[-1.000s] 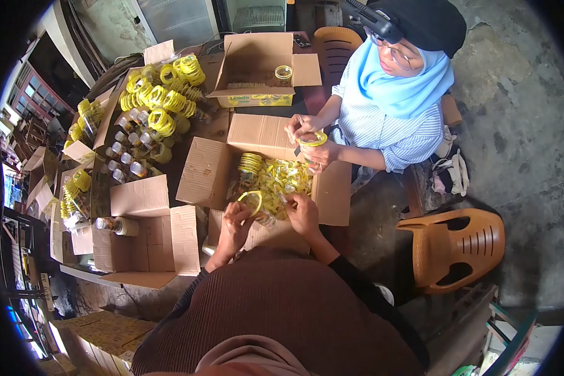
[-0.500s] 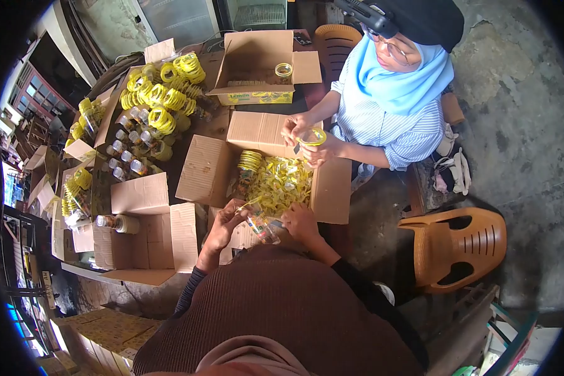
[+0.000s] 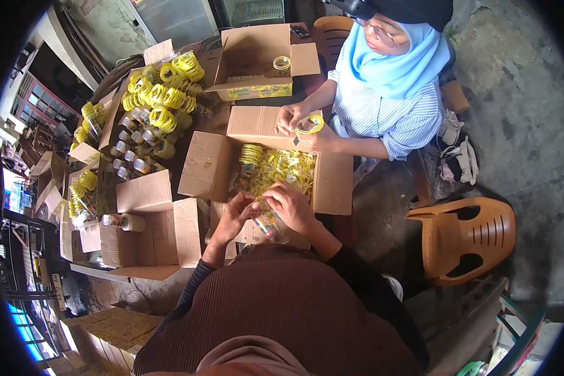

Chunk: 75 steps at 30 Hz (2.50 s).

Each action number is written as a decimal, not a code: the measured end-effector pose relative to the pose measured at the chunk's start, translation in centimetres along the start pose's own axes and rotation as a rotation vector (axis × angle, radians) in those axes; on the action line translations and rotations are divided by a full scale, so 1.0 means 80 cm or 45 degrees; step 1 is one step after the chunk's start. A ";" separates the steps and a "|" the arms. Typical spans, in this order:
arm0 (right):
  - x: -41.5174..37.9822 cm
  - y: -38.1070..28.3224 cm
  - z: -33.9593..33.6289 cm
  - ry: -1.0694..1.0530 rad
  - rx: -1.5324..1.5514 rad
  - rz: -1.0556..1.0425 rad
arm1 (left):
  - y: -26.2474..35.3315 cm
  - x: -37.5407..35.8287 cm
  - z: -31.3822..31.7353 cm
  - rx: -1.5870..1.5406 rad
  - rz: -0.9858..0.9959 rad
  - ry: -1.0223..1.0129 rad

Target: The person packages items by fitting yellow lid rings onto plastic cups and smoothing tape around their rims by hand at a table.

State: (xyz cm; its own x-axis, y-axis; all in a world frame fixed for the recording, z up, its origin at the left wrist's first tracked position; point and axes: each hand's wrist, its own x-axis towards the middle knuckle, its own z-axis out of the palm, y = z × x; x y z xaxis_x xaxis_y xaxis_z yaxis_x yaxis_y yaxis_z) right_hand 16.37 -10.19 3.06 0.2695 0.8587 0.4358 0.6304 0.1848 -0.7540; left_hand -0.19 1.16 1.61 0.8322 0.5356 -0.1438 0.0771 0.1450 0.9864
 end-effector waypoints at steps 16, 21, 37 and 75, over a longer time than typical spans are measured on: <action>-0.028 0.107 0.029 0.158 0.447 0.950 | -0.030 -0.028 0.022 -0.426 -0.012 0.205; -0.038 0.125 0.000 0.135 0.231 0.732 | -0.003 -0.030 0.033 -0.967 0.082 0.140; -0.010 0.016 -0.038 -0.180 0.617 0.110 | 0.001 -0.037 0.057 -0.801 0.259 0.138; -0.090 -0.034 -0.070 -0.179 0.402 -0.009 | 0.041 -0.133 0.129 0.537 0.258 0.317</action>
State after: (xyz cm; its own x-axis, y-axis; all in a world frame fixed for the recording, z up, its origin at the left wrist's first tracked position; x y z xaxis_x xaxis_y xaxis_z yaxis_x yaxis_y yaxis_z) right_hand 16.83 -19.57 4.71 0.1491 0.9103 0.3862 0.3698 0.3109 -0.8756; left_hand -3.12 -12.63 7.16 0.7015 0.7070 0.0896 0.1849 -0.3019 0.9352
